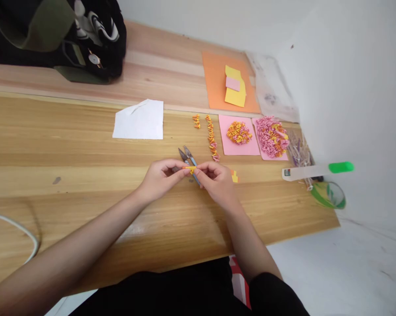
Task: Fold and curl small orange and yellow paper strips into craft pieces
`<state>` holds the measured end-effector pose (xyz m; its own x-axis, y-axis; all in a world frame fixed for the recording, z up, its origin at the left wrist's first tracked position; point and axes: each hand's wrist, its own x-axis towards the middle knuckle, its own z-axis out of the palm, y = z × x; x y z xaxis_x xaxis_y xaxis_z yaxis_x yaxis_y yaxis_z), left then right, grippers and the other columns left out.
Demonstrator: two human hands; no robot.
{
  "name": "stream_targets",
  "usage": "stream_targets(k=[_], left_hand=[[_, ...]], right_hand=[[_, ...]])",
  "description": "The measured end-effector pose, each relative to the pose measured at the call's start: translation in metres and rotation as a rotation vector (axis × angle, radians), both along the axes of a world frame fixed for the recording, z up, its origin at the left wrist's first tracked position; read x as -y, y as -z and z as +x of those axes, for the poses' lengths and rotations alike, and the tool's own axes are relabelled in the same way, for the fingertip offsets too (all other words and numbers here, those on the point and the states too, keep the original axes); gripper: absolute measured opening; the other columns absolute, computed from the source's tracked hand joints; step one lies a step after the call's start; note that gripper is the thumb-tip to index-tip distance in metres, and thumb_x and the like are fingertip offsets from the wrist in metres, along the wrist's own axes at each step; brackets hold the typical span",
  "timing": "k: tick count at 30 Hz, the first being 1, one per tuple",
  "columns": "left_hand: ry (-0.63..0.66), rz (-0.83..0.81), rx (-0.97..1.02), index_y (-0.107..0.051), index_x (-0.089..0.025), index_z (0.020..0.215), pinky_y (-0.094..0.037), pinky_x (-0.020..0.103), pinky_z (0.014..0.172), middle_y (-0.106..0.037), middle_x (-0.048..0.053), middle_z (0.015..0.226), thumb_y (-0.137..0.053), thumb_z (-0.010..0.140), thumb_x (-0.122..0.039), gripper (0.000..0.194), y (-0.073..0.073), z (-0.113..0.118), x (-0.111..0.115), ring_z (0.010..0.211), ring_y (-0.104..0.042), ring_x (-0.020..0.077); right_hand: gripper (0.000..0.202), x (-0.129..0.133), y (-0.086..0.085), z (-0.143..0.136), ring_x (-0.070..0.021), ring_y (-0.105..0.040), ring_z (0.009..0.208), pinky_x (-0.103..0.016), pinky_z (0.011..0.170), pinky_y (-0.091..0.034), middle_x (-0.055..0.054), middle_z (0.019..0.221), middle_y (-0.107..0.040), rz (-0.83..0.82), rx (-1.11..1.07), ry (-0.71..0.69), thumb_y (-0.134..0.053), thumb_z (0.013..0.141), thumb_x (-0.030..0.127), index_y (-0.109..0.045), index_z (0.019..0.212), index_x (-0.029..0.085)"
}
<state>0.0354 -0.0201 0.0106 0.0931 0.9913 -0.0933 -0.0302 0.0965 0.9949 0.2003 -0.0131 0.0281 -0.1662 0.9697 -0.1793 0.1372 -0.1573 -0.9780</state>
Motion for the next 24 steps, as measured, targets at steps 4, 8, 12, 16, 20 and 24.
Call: stream_targets(k=[4, 8, 12, 16, 20, 24], left_hand=[[-0.004, 0.008, -0.014, -0.074, -0.014, 0.076, -0.056, 0.027, 0.071, -0.077, 0.006, 0.079, -0.077, 0.07, -0.044, 0.031, -0.0003, -0.0003, 0.0, 0.07, -0.069, 0.0163], [-0.002, 0.008, -0.024, -0.074, -0.014, 0.077, -0.057, 0.027, 0.071, -0.078, 0.007, 0.08, -0.077, 0.07, -0.045, 0.032, -0.0002, -0.001, -0.0002, 0.07, -0.07, 0.0166], [0.002, -0.004, -0.026, -0.075, -0.014, 0.077, -0.057, 0.027, 0.072, -0.078, 0.006, 0.08, -0.077, 0.07, -0.043, 0.03, 0.0002, -0.0014, 0.0001, 0.071, -0.07, 0.017], [0.008, -0.018, -0.002, -0.076, -0.015, 0.075, -0.056, 0.026, 0.071, -0.078, 0.005, 0.077, -0.077, 0.07, -0.04, 0.026, 0.0008, -0.0018, -0.0004, 0.07, -0.07, 0.0168], [-0.005, -0.051, 0.029, -0.076, -0.016, 0.07, -0.053, 0.024, 0.065, -0.076, 0.004, 0.071, -0.078, 0.067, -0.037, 0.021, -0.0004, -0.0027, -0.0027, 0.064, -0.067, 0.0148], [-0.046, -0.095, 0.091, -0.075, -0.016, 0.067, -0.05, 0.023, 0.061, -0.075, 0.004, 0.065, -0.08, 0.063, -0.037, 0.022, -0.0033, -0.0043, -0.0059, 0.058, -0.062, 0.013]], right_hand=[[0.014, 0.0003, 0.0013, 0.0005, -0.0077, -0.05, 0.047, -0.021, 0.047, -0.041, 0.002, 0.058, -0.064, 0.012, -0.001, -0.002, -0.068, 0.071, 0.032, -0.067, 0.071, 0.018], [0.014, 0.0006, 0.0022, 0.001, -0.0076, -0.051, 0.048, -0.021, 0.048, -0.042, 0.002, 0.059, -0.064, 0.023, 0.003, 0.0, -0.068, 0.072, 0.031, -0.067, 0.072, 0.017], [0.015, 0.0009, 0.002, 0.0008, -0.0076, -0.05, 0.048, -0.021, 0.048, -0.042, 0.002, 0.06, -0.065, 0.016, 0.0, 0.003, -0.069, 0.072, 0.032, -0.067, 0.071, 0.017], [0.016, 0.0001, 0.0016, -0.0004, -0.0078, -0.05, 0.047, -0.021, 0.047, -0.042, 0.002, 0.058, -0.063, 0.017, -0.009, 0.004, -0.069, 0.072, 0.033, -0.066, 0.07, 0.018], [0.023, -0.0036, 0.0019, -0.0019, -0.0074, -0.049, 0.042, -0.019, 0.041, -0.038, 0.004, 0.055, -0.059, -0.061, -0.058, 0.062, -0.071, 0.069, 0.04, -0.065, 0.072, 0.018], [0.038, -0.0083, 0.002, -0.0037, -0.0079, -0.05, 0.04, -0.019, 0.036, -0.035, 0.002, 0.063, -0.061, -0.102, -0.222, 0.267, -0.071, 0.062, 0.053, -0.061, 0.073, 0.018]])
